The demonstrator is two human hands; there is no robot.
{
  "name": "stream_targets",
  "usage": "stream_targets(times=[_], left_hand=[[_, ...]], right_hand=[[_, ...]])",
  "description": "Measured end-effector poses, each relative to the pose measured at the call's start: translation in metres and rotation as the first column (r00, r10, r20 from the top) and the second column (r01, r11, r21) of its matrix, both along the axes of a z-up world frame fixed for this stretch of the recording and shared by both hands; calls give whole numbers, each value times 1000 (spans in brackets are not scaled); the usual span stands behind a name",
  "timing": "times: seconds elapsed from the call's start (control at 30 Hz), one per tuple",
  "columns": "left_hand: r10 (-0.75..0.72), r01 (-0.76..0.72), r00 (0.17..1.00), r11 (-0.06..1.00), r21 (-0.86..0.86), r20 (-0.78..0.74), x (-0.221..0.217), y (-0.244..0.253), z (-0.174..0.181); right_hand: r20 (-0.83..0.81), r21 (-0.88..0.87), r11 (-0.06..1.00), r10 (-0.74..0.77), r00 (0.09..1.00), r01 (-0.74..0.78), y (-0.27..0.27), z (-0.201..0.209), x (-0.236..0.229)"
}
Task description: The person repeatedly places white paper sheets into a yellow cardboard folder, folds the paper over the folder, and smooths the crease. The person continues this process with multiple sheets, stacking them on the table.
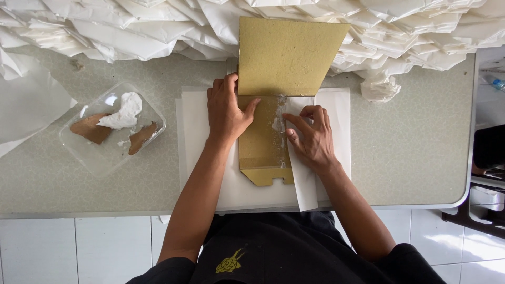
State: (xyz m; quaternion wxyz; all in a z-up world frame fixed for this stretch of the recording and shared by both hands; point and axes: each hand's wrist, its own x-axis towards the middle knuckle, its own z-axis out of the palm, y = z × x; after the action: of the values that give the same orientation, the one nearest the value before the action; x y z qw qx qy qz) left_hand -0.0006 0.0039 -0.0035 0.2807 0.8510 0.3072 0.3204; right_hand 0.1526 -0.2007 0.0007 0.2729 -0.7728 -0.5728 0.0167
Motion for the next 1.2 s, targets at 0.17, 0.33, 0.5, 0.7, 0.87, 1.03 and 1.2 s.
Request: stream_targets(times=[0.17, 0.33, 0.5, 0.7, 0.87, 1.03, 1.2], left_hand=[[4, -4, 1000, 1000, 5, -16, 1, 1, 2], [8, -8, 1000, 1000, 8, -15, 1, 0, 1], [7, -7, 1000, 1000, 2, 0, 0, -1, 4], [11, -11, 1000, 1000, 19, -9, 0, 0, -2], [7, -7, 1000, 1000, 16, -19, 0, -1, 1], [10, -9, 1000, 1000, 18, -22, -1, -1, -1], [7, -7, 1000, 1000, 17, 0, 0, 1, 1]], right_hand=[[55, -17, 999, -45, 998, 46, 13, 16, -7], [31, 36, 999, -10, 999, 9, -1, -9, 2], [33, -70, 994, -80, 996, 82, 15, 26, -11], [-22, -11, 999, -30, 999, 30, 0, 7, -2], [-15, -62, 994, -87, 996, 86, 10, 17, -6], [-50, 32, 999, 4, 999, -3, 1, 2, 2], [22, -25, 999, -45, 999, 46, 13, 14, -4]])
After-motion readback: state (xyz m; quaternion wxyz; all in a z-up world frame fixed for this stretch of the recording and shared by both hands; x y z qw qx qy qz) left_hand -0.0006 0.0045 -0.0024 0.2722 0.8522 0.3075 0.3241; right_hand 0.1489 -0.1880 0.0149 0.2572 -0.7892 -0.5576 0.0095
